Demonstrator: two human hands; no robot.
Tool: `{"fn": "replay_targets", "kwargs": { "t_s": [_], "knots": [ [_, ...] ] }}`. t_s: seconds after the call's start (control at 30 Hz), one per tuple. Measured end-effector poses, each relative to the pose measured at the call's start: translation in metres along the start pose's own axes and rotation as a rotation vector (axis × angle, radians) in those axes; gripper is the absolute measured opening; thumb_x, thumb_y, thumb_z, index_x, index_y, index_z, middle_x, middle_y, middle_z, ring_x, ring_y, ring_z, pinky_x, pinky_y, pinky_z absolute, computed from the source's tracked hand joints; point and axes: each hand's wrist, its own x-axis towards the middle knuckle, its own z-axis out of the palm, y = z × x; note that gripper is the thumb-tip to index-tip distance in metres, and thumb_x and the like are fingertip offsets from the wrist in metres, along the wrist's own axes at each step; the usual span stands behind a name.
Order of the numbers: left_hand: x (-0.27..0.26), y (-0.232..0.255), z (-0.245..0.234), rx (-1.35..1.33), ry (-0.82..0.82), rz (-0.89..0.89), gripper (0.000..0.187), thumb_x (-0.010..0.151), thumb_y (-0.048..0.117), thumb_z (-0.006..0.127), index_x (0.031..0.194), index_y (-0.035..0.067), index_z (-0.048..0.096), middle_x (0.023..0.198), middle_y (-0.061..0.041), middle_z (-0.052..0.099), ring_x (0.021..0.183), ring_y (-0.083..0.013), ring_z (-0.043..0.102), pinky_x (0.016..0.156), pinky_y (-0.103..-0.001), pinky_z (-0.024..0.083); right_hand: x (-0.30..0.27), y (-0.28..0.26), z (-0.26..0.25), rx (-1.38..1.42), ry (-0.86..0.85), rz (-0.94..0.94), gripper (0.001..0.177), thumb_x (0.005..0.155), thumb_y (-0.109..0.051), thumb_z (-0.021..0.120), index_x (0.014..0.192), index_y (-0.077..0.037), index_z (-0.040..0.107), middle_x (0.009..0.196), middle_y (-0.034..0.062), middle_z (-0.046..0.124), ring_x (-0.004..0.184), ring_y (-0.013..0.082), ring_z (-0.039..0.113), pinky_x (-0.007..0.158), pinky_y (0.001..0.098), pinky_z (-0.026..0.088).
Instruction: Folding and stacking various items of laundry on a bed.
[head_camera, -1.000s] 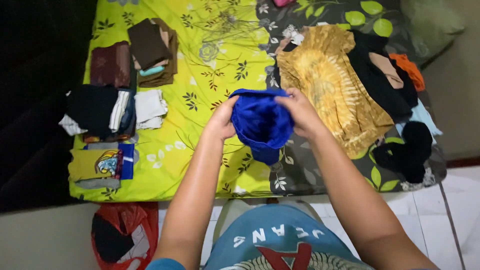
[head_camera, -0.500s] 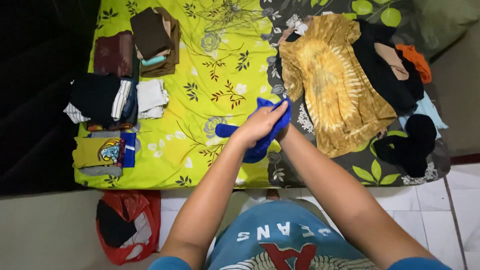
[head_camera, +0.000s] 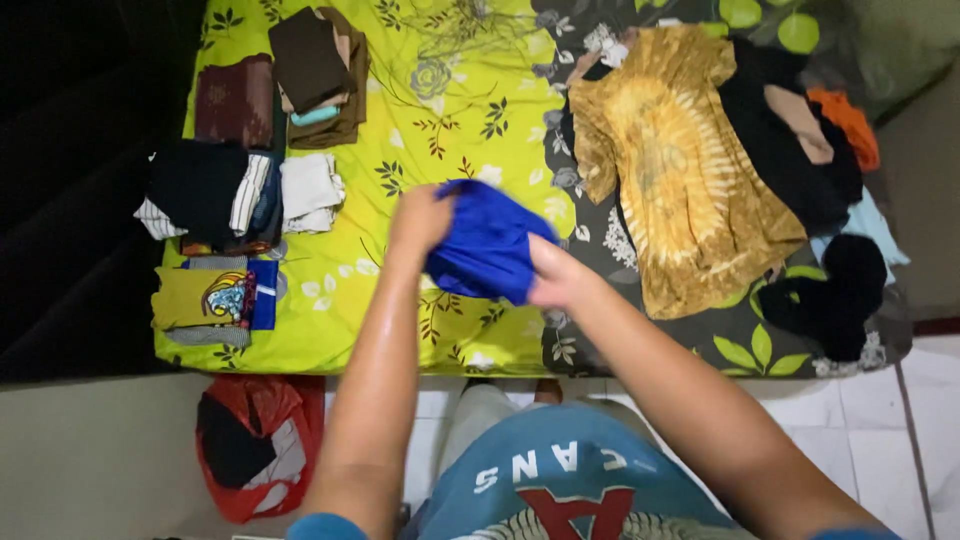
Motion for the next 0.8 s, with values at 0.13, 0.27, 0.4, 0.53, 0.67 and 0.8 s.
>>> {"fn": "replay_targets", "kwargs": {
  "t_s": [0.13, 0.27, 0.4, 0.53, 0.67, 0.8],
  "knots": [
    [0.008, -0.085, -0.018, -0.011, 0.151, -0.083, 0.032, 0.090, 0.034, 0.062, 0.099, 0.007, 0.076, 0.095, -0.027, 0.071, 0.092, -0.0453, 0.069, 0.082, -0.050, 0.054, -0.092, -0.035, 0.008, -0.189, 0.130, 0.036, 0.043, 0.097, -0.023, 0.061, 0.132, 0.003, 0.060, 0.125, 0.0164, 0.071, 0.104, 0.0230, 0.073, 0.095, 0.0388, 0.059],
    [0.019, -0.110, -0.040, -0.401, 0.146, -0.236, 0.041, 0.100, 0.036, 0.060, 0.099, -0.003, 0.075, 0.098, -0.024, 0.074, 0.092, -0.0400, 0.073, 0.080, -0.047, 0.056, -0.127, -0.071, -0.028, -0.216, 0.189, -0.266, 0.022, 0.102, -0.013, 0.069, 0.122, -0.008, 0.062, 0.096, 0.0036, 0.067, 0.061, 0.0088, 0.053, 0.052, 0.0211, 0.044],
    [0.020, -0.048, -0.076, -1.449, -0.489, -0.411, 0.037, 0.100, 0.031, 0.055, 0.114, -0.002, 0.067, 0.105, -0.013, 0.077, 0.091, -0.0259, 0.076, 0.090, -0.041, 0.061, -0.117, -0.080, -0.057, -0.179, 0.618, -0.851, 0.030, 0.101, -0.009, 0.063, 0.132, -0.011, 0.060, 0.095, 0.0001, 0.061, 0.076, 0.0109, 0.053, 0.072, 0.0288, 0.044],
    [0.011, 0.016, -0.101, -1.335, -0.699, -0.185, 0.029, 0.097, 0.013, 0.064, 0.124, 0.004, 0.065, 0.109, -0.011, 0.072, 0.094, -0.0236, 0.072, 0.093, -0.041, 0.057, -0.052, -0.023, 0.059, -1.008, 0.955, -0.938, 0.029, 0.111, -0.027, 0.049, 0.116, -0.004, 0.065, 0.104, 0.0036, 0.066, 0.091, 0.0150, 0.063, 0.085, 0.0319, 0.054],
    [0.025, 0.028, -0.091, -0.722, -0.657, 0.325, 0.052, 0.073, -0.007, 0.062, 0.124, 0.003, 0.064, 0.112, -0.012, 0.072, 0.105, -0.0271, 0.069, 0.096, -0.038, 0.056, 0.052, 0.005, 0.067, -0.623, 0.278, -0.757, 0.024, 0.105, -0.014, 0.056, 0.114, 0.004, 0.068, 0.106, 0.0091, 0.071, 0.095, 0.0187, 0.064, 0.088, 0.0316, 0.051],
    [0.040, -0.003, -0.068, -0.200, -0.316, 0.621, 0.036, 0.086, 0.002, 0.063, 0.122, 0.002, 0.065, 0.118, -0.022, 0.074, 0.115, -0.0384, 0.069, 0.097, -0.040, 0.055, 0.119, 0.014, 0.105, -0.942, 0.564, -0.824, 0.024, 0.098, -0.016, 0.055, 0.118, -0.003, 0.062, 0.107, 0.0045, 0.069, 0.095, 0.0123, 0.061, 0.084, 0.0307, 0.052]
  ]
}}
